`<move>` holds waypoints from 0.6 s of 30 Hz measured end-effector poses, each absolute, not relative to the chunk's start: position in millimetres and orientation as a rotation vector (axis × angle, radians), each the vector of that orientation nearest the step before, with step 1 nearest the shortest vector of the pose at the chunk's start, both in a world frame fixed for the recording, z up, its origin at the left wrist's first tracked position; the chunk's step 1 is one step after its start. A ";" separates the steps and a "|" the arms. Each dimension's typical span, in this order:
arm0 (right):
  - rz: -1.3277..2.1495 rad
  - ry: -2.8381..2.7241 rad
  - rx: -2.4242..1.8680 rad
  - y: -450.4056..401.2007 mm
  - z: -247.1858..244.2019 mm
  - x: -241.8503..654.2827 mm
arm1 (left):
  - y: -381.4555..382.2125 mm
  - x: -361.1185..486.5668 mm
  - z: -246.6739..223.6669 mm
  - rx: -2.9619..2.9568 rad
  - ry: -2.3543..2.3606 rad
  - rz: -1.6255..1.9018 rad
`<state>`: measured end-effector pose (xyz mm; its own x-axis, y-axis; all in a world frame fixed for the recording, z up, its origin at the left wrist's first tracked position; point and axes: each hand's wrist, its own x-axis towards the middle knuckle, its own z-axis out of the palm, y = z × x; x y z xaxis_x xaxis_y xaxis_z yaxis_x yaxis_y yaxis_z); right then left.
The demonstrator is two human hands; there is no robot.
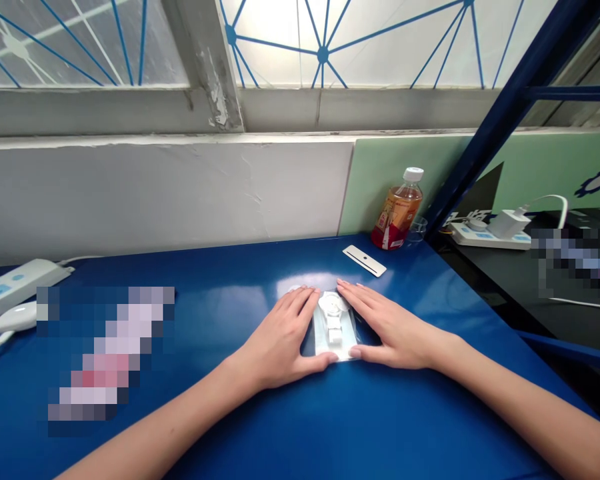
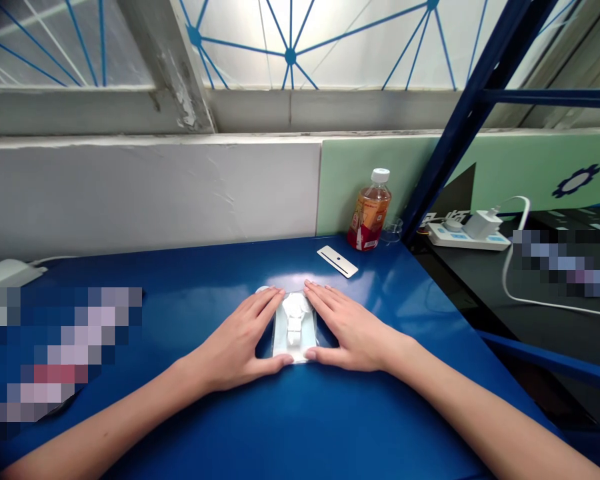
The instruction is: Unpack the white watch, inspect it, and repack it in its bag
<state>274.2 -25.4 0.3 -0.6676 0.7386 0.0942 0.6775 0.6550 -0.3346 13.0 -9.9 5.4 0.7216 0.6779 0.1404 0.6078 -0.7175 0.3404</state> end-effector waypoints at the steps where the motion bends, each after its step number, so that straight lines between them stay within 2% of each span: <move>1: 0.408 -2.645 -1.143 -25.6 0.0 274.9 | -10.0 13.1 6.0 2.652 1.022 0.374; 18: 0.424 -2.607 -1.147 -24.7 1.3 277.5 | -9.0 10.9 4.9 2.681 1.004 0.332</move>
